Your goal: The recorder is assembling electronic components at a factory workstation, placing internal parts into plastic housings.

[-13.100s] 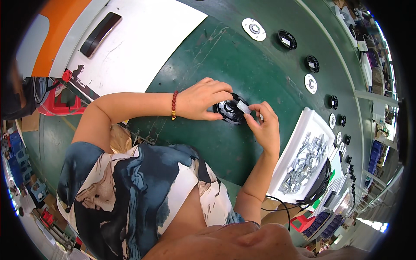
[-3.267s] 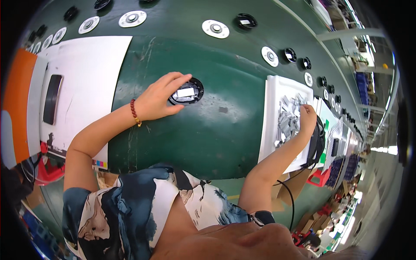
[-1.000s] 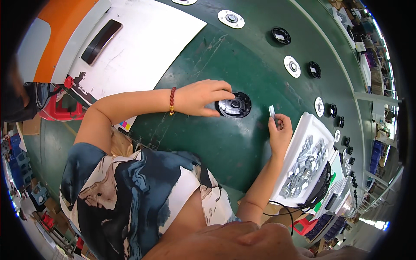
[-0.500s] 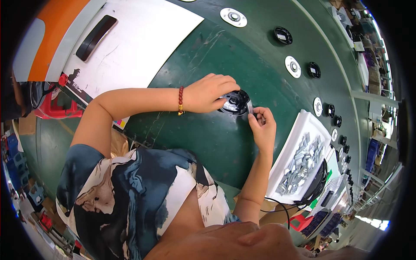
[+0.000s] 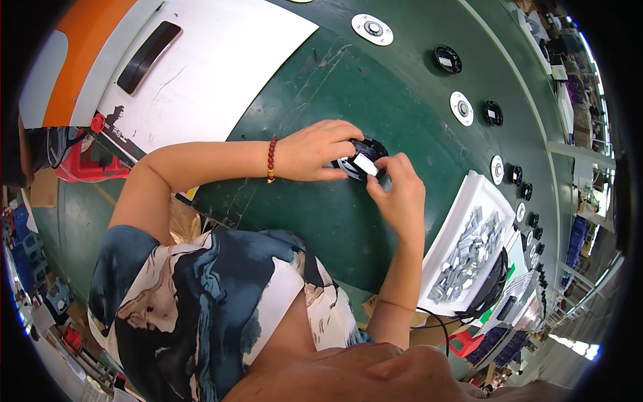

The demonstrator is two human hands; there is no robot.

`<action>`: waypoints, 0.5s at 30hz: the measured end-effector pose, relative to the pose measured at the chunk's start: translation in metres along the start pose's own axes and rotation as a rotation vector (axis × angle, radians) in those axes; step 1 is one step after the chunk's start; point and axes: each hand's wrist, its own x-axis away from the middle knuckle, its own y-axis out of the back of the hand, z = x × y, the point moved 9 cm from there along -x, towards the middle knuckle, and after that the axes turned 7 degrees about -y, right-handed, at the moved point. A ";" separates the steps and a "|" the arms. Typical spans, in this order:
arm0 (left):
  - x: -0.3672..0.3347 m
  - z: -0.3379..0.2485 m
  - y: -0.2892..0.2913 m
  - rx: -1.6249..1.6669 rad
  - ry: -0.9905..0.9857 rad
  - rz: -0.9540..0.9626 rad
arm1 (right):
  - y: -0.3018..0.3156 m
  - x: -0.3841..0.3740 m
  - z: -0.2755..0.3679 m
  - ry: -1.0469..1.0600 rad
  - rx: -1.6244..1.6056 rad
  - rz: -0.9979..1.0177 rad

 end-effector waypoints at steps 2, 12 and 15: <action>-0.001 0.000 0.000 0.035 -0.004 -0.003 | -0.002 -0.003 0.000 0.004 0.023 0.014; -0.004 0.003 -0.003 0.123 0.027 0.034 | -0.011 -0.014 0.002 0.006 0.118 0.119; -0.004 0.001 -0.003 0.111 0.016 0.030 | -0.012 -0.014 0.002 0.013 0.146 0.124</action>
